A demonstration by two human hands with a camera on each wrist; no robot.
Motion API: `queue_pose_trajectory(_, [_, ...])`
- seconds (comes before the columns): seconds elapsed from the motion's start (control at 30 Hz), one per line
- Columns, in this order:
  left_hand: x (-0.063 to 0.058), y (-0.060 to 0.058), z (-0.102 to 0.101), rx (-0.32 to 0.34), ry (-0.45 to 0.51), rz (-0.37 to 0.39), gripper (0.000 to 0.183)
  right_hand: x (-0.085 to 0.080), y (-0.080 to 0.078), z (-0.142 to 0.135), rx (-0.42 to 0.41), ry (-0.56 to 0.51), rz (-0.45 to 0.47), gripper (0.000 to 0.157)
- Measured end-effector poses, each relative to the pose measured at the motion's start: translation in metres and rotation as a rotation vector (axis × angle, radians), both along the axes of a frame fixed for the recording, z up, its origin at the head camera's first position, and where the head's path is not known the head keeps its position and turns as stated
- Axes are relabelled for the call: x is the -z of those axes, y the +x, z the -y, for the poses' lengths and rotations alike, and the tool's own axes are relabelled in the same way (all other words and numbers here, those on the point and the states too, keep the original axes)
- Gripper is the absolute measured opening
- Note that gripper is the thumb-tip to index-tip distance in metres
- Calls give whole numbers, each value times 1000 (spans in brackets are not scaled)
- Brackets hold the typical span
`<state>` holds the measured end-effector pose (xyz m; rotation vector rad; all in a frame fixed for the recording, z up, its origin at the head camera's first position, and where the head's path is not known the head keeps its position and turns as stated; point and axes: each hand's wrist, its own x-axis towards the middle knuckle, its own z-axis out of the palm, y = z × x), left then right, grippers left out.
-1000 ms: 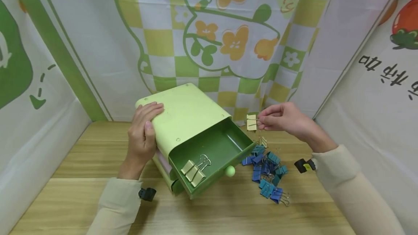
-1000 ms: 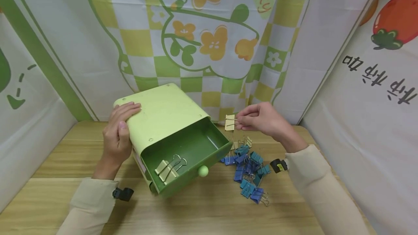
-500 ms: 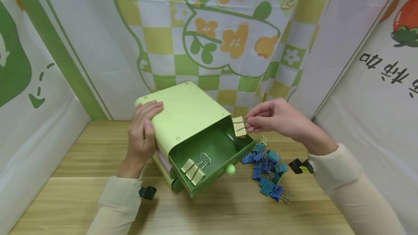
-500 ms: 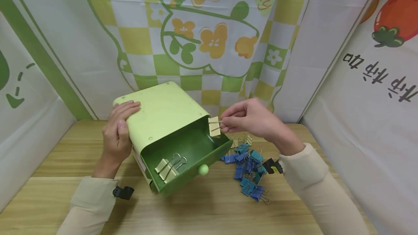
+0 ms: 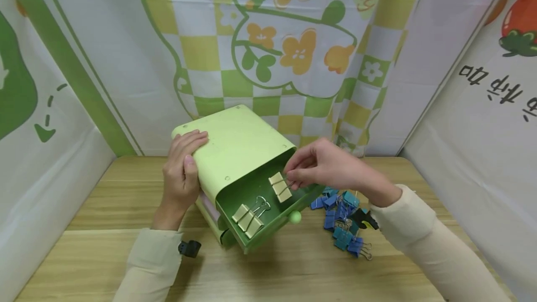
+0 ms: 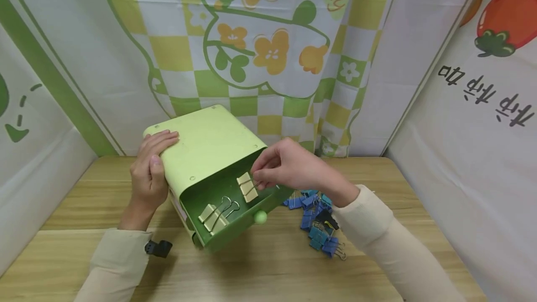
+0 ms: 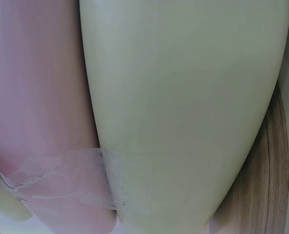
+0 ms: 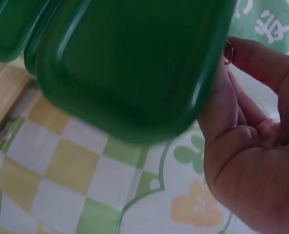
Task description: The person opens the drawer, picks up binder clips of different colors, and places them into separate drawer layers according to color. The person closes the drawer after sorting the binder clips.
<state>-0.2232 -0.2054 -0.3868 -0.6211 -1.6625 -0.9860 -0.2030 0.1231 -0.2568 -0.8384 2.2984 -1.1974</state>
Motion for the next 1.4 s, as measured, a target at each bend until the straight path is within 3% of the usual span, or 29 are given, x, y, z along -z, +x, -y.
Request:
queue_pose_trajectory(0.33, [-1, -1, 0, 0, -4, -9, 46, 11, 3, 26, -110, 91, -93, 10])
queue_pose_trajectory(0.9, [0, 0, 0, 0, -1, -8, 46, 10, 9, 38, -149, 146, -76, 14])
queue_pose_trajectory(1.13, [0, 0, 0, -2, -3, -10, 47, 6, 5, 29, -96, 162, -150, 16])
queue_pose_trajectory(1.4, [0, -1, 1, 1, -5, -10, 46, -11, -2, 2, 25, 94, -143, 20])
